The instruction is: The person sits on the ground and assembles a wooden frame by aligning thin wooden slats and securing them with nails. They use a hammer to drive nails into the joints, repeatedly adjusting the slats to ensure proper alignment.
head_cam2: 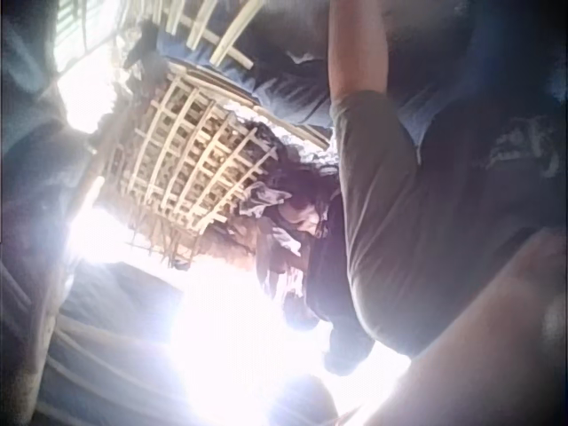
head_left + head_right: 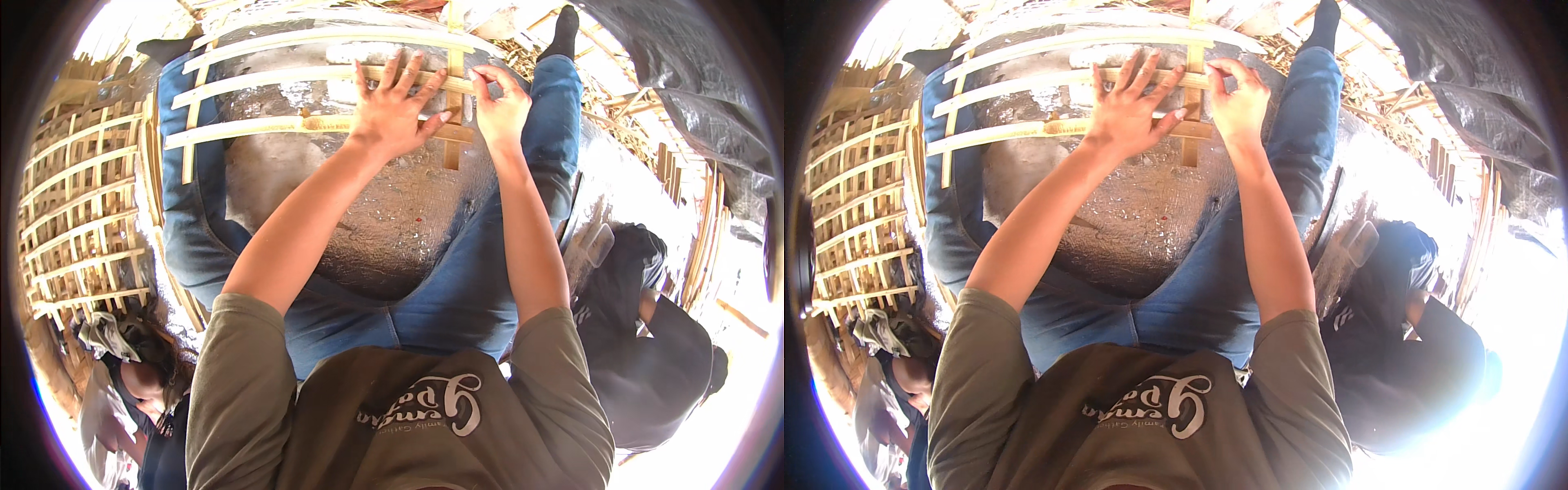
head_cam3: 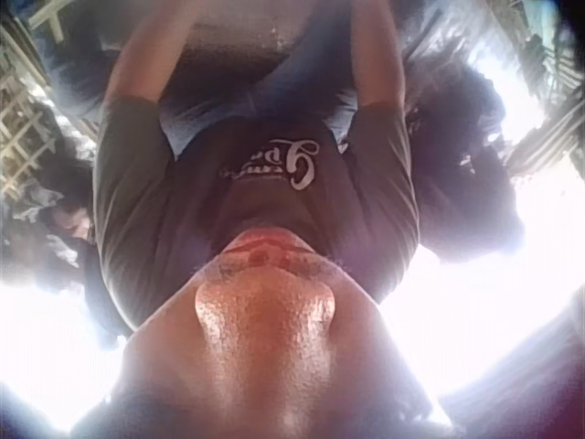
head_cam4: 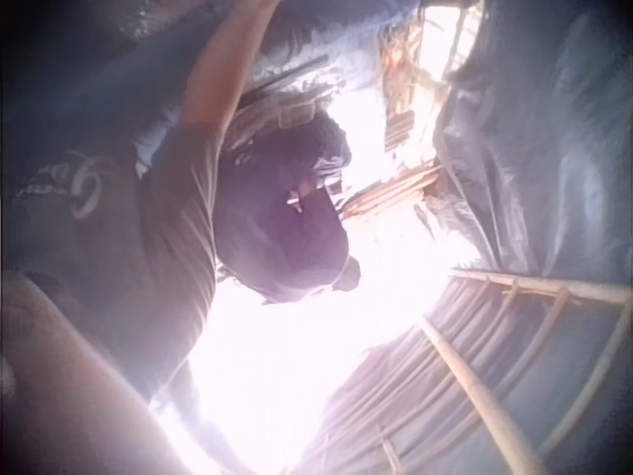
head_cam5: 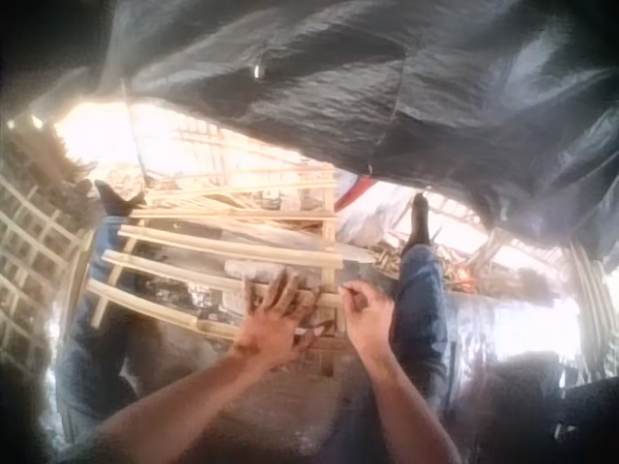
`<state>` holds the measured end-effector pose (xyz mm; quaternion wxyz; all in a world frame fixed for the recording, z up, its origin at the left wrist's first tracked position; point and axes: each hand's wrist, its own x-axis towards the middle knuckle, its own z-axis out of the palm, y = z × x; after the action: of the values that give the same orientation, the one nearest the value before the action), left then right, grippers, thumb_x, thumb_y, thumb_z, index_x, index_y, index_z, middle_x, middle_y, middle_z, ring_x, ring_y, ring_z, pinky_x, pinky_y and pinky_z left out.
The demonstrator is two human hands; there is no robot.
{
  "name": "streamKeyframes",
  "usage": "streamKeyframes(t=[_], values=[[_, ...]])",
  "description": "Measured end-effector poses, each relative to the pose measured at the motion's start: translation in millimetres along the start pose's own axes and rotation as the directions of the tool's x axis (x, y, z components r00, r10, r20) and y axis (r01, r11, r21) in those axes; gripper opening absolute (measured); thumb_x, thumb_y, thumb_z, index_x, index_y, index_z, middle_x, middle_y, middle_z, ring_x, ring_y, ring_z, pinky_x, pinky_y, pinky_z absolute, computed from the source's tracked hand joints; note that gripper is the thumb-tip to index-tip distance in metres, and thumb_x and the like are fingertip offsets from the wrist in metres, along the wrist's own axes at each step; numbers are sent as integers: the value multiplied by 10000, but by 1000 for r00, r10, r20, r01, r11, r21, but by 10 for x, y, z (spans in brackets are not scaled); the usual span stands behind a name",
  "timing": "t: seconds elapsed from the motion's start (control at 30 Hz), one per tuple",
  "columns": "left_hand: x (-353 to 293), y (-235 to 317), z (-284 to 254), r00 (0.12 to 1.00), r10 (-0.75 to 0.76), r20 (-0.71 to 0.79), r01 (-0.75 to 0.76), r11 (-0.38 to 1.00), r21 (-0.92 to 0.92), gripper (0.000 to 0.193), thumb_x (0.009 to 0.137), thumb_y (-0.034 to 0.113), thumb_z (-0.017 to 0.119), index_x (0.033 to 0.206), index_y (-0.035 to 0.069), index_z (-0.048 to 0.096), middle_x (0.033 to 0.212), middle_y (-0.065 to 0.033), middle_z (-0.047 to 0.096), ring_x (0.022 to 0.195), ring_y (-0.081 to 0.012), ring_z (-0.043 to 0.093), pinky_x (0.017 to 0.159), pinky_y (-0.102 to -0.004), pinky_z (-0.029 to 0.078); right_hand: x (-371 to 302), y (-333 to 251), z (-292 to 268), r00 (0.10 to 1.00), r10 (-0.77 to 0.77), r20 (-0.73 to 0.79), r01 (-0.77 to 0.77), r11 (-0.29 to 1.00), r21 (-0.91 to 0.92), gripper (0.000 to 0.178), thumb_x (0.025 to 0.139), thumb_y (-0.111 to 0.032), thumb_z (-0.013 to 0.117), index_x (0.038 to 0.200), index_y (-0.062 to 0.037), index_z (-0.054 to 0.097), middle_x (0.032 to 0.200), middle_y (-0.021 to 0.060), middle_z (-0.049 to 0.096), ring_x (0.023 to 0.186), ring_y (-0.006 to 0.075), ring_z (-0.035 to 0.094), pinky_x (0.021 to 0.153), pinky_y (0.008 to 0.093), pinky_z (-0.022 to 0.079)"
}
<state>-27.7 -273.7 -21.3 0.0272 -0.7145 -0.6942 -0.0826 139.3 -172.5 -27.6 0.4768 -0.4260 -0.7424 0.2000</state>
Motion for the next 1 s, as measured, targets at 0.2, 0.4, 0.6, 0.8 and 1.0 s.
streamKeyframes(t=[0.2,0.4,0.6,0.8,1.0], values=[[-7,-18,17,999,9,-44,-9,1000,9,657,976,674,384,1559,382,306,1634,-91,272,1515,-341,224,1141,-770,109,14,-53,-55,995,-63,71,69,993,-94,149,787,-42,770,921,-106,769,855,69,750,796,241,696,756,349,550],[-5,-26,28,999,19,-35,-18,1000,19,660,978,681,364,1560,376,307,1638,-82,266,1516,-336,223,1134,-776,120,11,-179,-59,979,-174,106,186,976,-114,163,784,-34,763,930,-107,766,877,62,752,790,254,690,754,360,551],[-10,-28,21,998,36,-53,-34,999,39,675,980,686,339,1568,358,296,1634,-84,277,1514,-339,231,1142,-759,141,-25,-163,-20,969,-210,133,224,969,-100,180,794,-18,772,960,-90,779,909,67,764,814,225,710,765,320,561],[-9,-13,-8,999,28,-36,-27,999,39,683,981,692,322,1572,353,284,1631,-90,286,1512,-334,239,1141,-756,147,-48,-143,1,990,-101,96,104,994,-29,150,797,-17,763,933,-80,777,927,80,761,856,241,716,795,336,566],[-11,-23,-2,999,27,-38,-26,999,47,688,976,704,314,1572,361,281,1630,-91,288,1514,-332,235,1144,-752,144,-52,-125,14,995,-1,102,-1,1000,20,144,806,-29,766,940,-80,780,910,86,761,831,228,722,786,321,567]])
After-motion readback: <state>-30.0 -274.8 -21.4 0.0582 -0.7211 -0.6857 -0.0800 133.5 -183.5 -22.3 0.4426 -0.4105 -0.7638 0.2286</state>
